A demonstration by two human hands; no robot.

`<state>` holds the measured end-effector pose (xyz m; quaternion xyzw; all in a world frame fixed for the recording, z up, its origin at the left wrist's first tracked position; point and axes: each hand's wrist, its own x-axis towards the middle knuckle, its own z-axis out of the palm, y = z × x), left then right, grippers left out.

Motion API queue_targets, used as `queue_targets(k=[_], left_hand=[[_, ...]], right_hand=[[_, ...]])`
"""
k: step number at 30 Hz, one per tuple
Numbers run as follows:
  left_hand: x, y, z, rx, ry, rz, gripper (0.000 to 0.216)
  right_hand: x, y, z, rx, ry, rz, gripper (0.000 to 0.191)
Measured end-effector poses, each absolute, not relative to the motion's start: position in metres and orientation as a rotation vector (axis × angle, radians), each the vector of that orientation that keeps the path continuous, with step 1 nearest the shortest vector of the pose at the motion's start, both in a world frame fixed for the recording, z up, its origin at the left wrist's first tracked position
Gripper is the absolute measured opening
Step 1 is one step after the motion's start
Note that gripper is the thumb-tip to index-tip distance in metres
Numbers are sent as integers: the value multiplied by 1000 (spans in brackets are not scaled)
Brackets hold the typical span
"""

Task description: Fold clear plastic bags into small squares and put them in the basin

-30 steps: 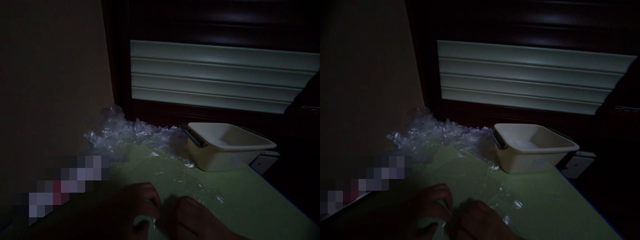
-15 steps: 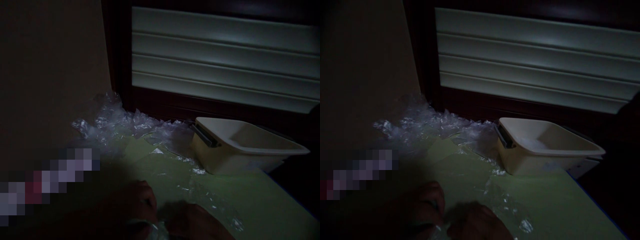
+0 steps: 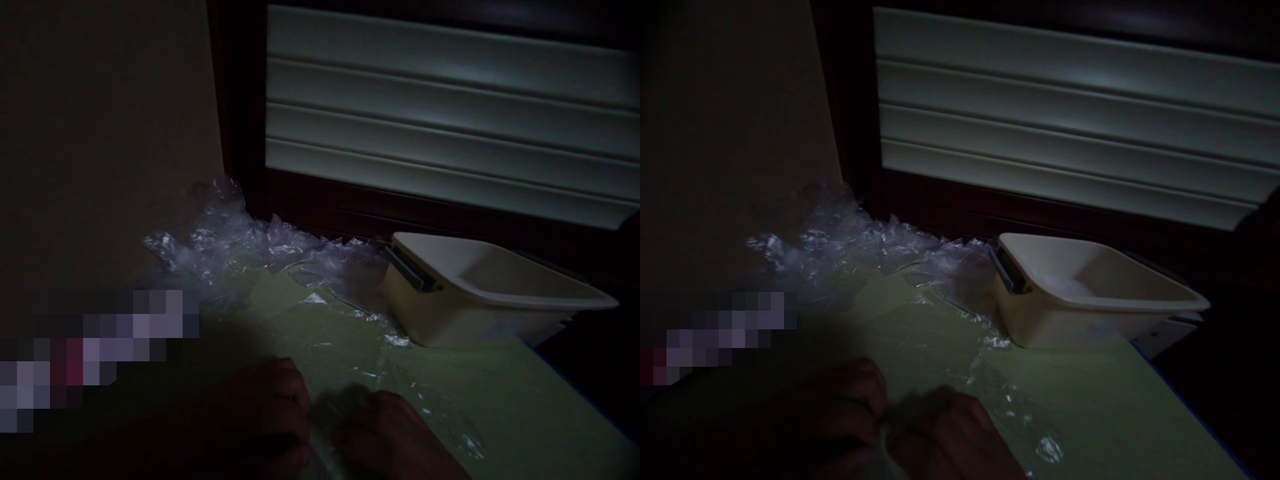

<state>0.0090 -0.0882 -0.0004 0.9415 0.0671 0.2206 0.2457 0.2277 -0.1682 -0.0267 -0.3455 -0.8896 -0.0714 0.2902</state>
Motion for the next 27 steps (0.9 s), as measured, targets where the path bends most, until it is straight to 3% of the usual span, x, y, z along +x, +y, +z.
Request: queue_targets(k=[7,15,20,24,27], left_hand=[[10,-90,2,2594,211,628,16],[10,-92,-6,2627,282,827,15],[10,-99,-1,2761,493,691,5],[11,-103,1,2822,606,564,12],[11,-105,3,2879,599,670,12]], right_hand=[[221,-170,-34,-997,-2235,-295,50],[222,-174,-6,-942,-2261,-268,39],[227,-180,-8,-988,-2241,-249,21],[231,-186,-17,-1041,-2273,-267,22],[236,-188,-20,-1119,-2366,-305,23]])
